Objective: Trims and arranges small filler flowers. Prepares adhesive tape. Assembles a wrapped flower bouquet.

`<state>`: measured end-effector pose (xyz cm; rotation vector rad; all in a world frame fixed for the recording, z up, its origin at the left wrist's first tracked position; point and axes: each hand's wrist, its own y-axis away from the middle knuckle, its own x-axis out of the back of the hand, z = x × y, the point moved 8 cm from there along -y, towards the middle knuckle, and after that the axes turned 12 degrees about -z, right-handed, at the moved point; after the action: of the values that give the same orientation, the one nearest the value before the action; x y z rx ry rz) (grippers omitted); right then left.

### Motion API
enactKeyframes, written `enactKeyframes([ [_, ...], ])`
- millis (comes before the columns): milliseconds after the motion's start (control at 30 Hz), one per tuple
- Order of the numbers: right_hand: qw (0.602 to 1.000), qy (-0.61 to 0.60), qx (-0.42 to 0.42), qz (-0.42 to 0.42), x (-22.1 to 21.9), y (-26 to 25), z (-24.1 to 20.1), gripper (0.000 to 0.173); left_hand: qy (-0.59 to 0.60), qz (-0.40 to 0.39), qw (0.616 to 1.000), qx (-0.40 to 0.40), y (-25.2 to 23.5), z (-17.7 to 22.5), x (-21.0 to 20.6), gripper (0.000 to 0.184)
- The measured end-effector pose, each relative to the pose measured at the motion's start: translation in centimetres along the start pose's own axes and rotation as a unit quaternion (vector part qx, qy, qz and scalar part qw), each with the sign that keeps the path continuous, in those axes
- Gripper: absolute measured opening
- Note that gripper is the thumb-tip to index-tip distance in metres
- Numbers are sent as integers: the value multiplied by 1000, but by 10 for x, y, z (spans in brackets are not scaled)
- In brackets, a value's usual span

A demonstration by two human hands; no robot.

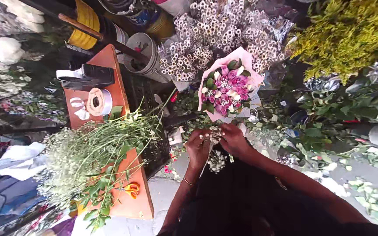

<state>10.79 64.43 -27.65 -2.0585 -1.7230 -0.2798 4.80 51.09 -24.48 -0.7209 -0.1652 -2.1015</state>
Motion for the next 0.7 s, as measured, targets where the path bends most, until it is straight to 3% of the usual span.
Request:
enactKeyframes([
  [133, 990, -114, -66, -44, 3, -5, 27, 33, -22, -49, 998, -29, -10, -16, -5, 14],
  [233, 973, -224, -27, -44, 2, -3, 44, 21, -44, -132, 989, -42, -24, -22, -20, 11],
  [367, 947, -291, -108, 83, 7, 15, 91, 18, -67, -190, 979, -24, -33, -55, -38, 15],
  [533, 937, -199, -207, 199, 53, 34, 167, 10, -247, -263, 932, -26, -56, -114, -81, 15],
  [633, 934, -179, -233, 204, 73, 20, 185, 9, -261, -298, 918, -13, -79, -140, -110, 14],
  [700, 949, -177, -191, 177, 77, -4, 182, 9, -267, -323, 908, 4, -91, -155, -124, 19],
])
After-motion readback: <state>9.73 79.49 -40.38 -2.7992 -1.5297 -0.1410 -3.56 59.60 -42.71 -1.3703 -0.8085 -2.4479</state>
